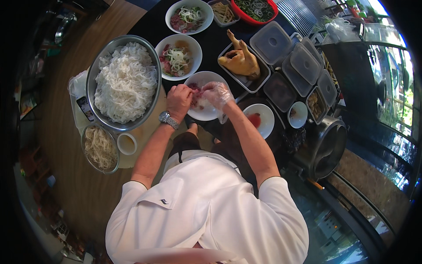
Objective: The person assembles bowls of noodle soup by adding noodles, sliced meat, and vegetables, then ladles hot broth over the ingredients. They handle bowls, containers, and a ladle while working at a food stall counter.
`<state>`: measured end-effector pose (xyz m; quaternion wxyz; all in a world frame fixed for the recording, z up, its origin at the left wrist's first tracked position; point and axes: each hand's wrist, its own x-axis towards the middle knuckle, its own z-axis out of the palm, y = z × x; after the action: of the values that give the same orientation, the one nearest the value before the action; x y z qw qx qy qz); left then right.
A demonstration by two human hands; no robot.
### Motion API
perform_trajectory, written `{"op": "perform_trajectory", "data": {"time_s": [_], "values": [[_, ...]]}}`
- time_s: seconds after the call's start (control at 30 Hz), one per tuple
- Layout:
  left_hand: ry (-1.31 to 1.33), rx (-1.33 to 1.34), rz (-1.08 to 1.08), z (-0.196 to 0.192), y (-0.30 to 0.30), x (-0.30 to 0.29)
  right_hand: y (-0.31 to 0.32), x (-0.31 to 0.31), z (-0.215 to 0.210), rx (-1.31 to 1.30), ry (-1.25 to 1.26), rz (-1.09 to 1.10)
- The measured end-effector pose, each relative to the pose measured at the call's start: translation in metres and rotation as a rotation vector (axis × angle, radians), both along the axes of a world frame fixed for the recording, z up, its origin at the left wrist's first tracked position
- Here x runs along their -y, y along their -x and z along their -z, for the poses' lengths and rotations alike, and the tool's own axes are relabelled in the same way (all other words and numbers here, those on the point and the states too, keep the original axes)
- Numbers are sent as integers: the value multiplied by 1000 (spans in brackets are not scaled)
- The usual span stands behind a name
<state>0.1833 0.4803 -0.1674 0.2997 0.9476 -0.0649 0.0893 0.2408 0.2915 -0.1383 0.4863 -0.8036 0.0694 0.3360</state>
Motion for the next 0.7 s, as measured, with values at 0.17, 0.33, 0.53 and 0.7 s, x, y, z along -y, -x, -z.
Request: {"op": "perform_trajectory", "data": {"time_s": [0.17,0.33,0.53,0.7], "values": [[43,69,-79,-5,6,-1,-3,-1,-8,248,128,-93],[-30,44,-39,-7,18,6,4,-12,3,277,-74,-43],[-41,-26,-126,-4,48,1,11,-3,11,405,277,-126],[-69,-103,-207,-2,51,1,15,-21,16,527,282,-84]]}}
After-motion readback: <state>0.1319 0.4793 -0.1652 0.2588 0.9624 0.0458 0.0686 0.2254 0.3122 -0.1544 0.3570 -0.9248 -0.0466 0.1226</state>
